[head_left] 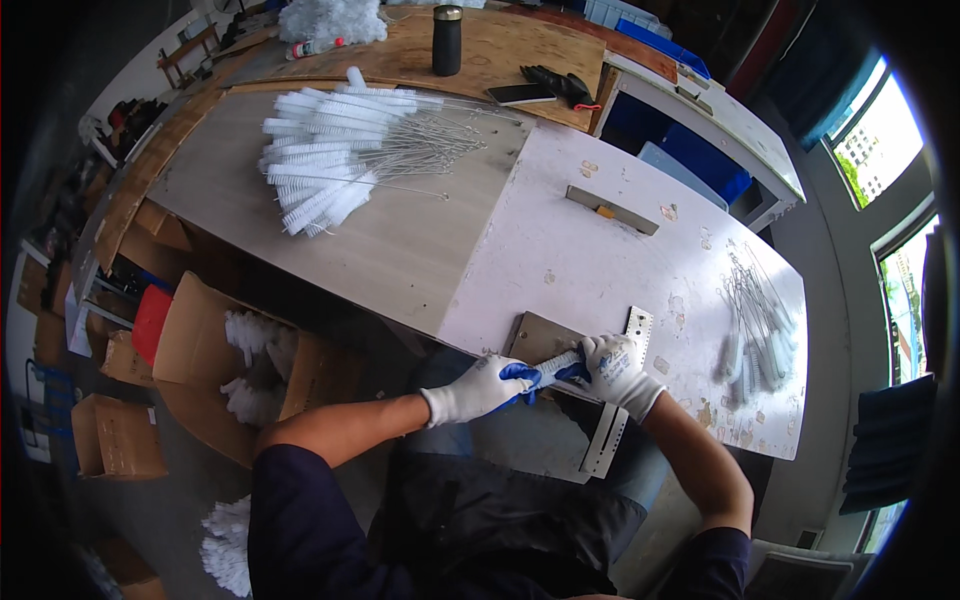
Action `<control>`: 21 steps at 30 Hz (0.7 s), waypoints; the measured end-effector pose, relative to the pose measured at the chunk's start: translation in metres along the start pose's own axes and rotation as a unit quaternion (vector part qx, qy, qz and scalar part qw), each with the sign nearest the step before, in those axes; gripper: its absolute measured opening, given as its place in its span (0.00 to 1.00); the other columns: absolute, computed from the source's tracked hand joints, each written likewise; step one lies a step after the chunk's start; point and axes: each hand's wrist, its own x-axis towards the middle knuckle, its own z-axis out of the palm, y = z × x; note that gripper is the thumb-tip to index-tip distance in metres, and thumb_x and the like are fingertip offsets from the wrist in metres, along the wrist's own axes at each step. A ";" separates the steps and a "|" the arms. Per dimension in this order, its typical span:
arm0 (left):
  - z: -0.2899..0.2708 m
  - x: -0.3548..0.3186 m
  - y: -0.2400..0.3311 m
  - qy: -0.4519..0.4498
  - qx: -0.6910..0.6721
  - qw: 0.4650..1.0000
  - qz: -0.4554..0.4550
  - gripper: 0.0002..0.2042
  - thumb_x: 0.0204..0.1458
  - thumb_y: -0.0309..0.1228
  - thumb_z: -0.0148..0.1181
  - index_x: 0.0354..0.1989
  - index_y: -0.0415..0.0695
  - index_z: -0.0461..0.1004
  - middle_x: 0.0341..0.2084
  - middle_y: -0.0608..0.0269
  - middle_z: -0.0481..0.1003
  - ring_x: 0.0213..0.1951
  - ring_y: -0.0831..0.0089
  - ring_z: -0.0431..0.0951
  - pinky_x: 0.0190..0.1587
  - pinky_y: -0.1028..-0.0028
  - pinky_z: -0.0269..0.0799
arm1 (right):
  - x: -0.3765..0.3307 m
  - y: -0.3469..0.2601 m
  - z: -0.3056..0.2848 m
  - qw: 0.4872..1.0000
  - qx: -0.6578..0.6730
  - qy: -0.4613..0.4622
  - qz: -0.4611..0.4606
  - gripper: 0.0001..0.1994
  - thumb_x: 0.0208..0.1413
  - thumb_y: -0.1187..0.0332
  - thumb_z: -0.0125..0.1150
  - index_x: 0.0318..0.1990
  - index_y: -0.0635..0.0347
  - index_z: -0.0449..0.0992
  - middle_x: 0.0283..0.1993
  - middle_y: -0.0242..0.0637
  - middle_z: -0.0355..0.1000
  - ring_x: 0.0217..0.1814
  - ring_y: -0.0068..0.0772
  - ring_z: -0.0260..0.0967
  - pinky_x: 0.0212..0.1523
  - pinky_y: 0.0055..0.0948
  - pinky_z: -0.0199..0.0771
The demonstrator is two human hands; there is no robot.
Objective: The person inserts white plastic bristle heads onto metal wire rods using a wooden jig on a workbench. They repeatedly pick up a bristle head and a wire rod, align them on the jig, and push them together to form a brush. The finished brushes are placed in a pile on the table.
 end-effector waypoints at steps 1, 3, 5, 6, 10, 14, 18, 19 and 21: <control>-0.003 0.003 -0.010 0.048 0.105 0.988 0.104 0.10 0.62 0.34 0.59 0.41 0.40 0.80 0.26 0.61 0.80 0.28 0.71 0.77 0.37 0.68 0.73 | -0.001 -0.001 0.006 0.999 0.027 0.035 0.007 0.23 0.55 0.49 0.64 0.41 0.62 0.74 0.34 0.44 0.78 0.38 0.44 0.78 0.44 0.42 0.76; -0.005 -0.015 0.015 0.163 0.372 0.898 0.168 0.11 0.56 0.31 0.64 0.45 0.42 0.79 0.35 0.58 0.79 0.36 0.60 0.79 0.45 0.65 0.74 | -0.008 -0.015 0.000 0.995 0.066 0.029 0.071 0.22 0.54 0.50 0.64 0.41 0.63 0.74 0.35 0.44 0.78 0.39 0.45 0.79 0.44 0.42 0.77; -0.004 -0.034 0.029 0.263 0.449 0.799 0.301 0.14 0.52 0.29 0.66 0.47 0.43 0.79 0.42 0.57 0.77 0.42 0.57 0.78 0.49 0.64 0.74 | -0.009 -0.027 -0.003 0.984 0.104 0.025 0.143 0.21 0.54 0.52 0.67 0.41 0.62 0.73 0.35 0.45 0.79 0.41 0.48 0.79 0.46 0.43 0.76; 0.000 -0.044 0.031 0.295 0.463 0.759 0.350 0.16 0.50 0.27 0.67 0.48 0.43 0.78 0.44 0.56 0.76 0.45 0.58 0.78 0.50 0.64 0.73 | -0.011 -0.030 -0.004 0.981 0.109 0.026 0.156 0.21 0.54 0.52 0.66 0.41 0.62 0.73 0.35 0.45 0.79 0.41 0.48 0.79 0.46 0.43 0.77; 0.035 -0.053 -0.014 0.376 0.243 0.870 0.204 0.16 0.56 0.24 0.62 0.54 0.40 0.77 0.41 0.53 0.80 0.41 0.60 0.82 0.45 0.65 0.79 | -0.011 -0.040 -0.009 0.972 0.135 0.042 0.185 0.19 0.56 0.53 0.65 0.41 0.62 0.74 0.36 0.46 0.79 0.41 0.47 0.80 0.46 0.43 0.77; 0.037 -0.009 -0.004 0.373 -0.247 0.893 0.053 0.16 0.67 0.26 0.47 0.60 0.40 0.73 0.42 0.56 0.81 0.38 0.73 0.83 0.43 0.72 0.80 | -0.010 -0.041 -0.006 0.969 0.147 0.047 0.193 0.20 0.58 0.52 0.64 0.43 0.62 0.75 0.35 0.46 0.80 0.40 0.48 0.80 0.43 0.44 0.78; 0.033 0.049 0.012 0.441 -0.425 0.786 0.079 0.15 0.66 0.26 0.48 0.57 0.41 0.75 0.32 0.58 0.77 0.32 0.69 0.80 0.40 0.67 0.80 | -0.008 -0.040 -0.015 0.971 0.140 0.042 0.188 0.20 0.60 0.51 0.61 0.44 0.62 0.75 0.36 0.47 0.80 0.40 0.47 0.81 0.44 0.44 0.78; 0.030 0.064 0.014 0.448 -0.453 0.765 0.091 0.14 0.65 0.25 0.48 0.55 0.41 0.76 0.30 0.60 0.75 0.29 0.69 0.78 0.37 0.67 0.80 | -0.007 -0.038 -0.016 0.973 0.132 0.043 0.184 0.20 0.60 0.51 0.61 0.44 0.62 0.75 0.36 0.47 0.81 0.40 0.47 0.81 0.44 0.44 0.78; 0.030 0.083 0.037 0.473 -0.484 0.733 0.072 0.13 0.63 0.26 0.50 0.51 0.42 0.78 0.21 0.67 0.67 0.22 0.70 0.72 0.29 0.65 0.77 | -0.008 -0.033 -0.017 0.977 0.117 0.037 0.175 0.19 0.60 0.51 0.60 0.43 0.60 0.76 0.36 0.45 0.81 0.39 0.45 0.81 0.43 0.43 0.78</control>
